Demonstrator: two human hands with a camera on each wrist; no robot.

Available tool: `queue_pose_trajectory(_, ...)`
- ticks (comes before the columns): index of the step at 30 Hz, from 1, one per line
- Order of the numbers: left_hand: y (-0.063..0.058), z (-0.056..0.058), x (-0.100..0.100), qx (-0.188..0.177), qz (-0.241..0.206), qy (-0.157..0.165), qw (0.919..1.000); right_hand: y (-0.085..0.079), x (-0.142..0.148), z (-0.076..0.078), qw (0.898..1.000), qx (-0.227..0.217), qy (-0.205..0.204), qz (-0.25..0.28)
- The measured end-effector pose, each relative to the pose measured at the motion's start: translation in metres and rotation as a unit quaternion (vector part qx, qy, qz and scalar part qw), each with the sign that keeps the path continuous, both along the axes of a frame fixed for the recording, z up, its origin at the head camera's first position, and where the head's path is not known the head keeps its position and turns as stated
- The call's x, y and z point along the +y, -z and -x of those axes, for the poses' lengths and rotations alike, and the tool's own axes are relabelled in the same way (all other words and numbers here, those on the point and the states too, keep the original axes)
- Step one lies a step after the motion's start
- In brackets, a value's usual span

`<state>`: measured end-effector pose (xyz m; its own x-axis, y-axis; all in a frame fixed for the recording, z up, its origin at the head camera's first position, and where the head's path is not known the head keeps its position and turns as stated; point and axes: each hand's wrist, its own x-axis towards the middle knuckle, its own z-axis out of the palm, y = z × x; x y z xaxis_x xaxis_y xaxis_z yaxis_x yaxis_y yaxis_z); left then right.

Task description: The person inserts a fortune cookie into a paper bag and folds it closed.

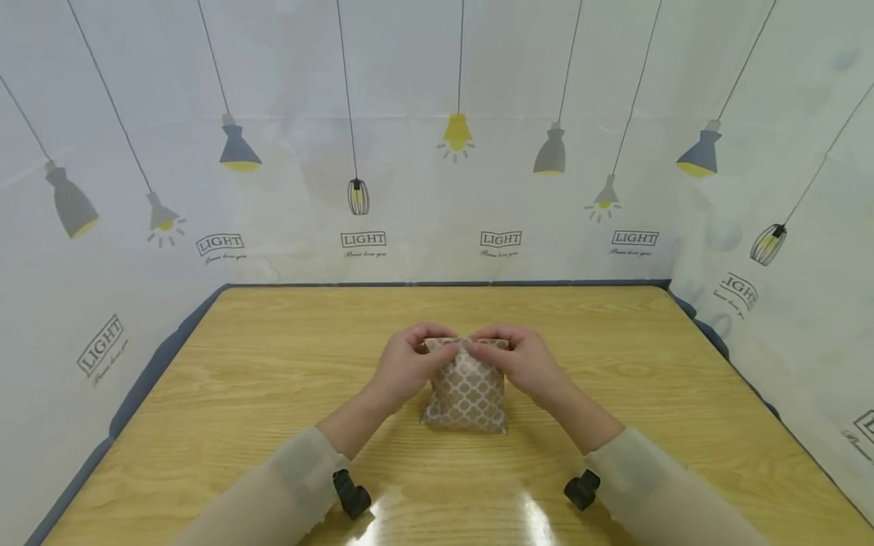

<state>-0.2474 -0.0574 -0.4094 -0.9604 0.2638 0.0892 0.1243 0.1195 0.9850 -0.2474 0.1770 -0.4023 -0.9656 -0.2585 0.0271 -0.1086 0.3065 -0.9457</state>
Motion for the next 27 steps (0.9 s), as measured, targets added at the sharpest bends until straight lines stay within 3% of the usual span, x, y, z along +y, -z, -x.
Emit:
queue_pose_trajectory(12, 0.003, 0.001, 0.003, 0.03, -0.008, -0.009, 0.9995, -0.001, -0.006, -0.003, 0.997, 0.071, 0.016, 0.0)
queue_pose_trajectory(19, 0.002, 0.002, -0.004, 0.017, 0.0, -0.022, 0.9996, -0.002, 0.001, -0.006, 0.997, 0.06, 0.04, -0.012)
queue_pose_trajectory(27, 0.004, 0.002, -0.015, 0.014, -0.009, -0.01, 0.9998, 0.0, 0.005, -0.005, 0.997, 0.062, 0.044, 0.002)
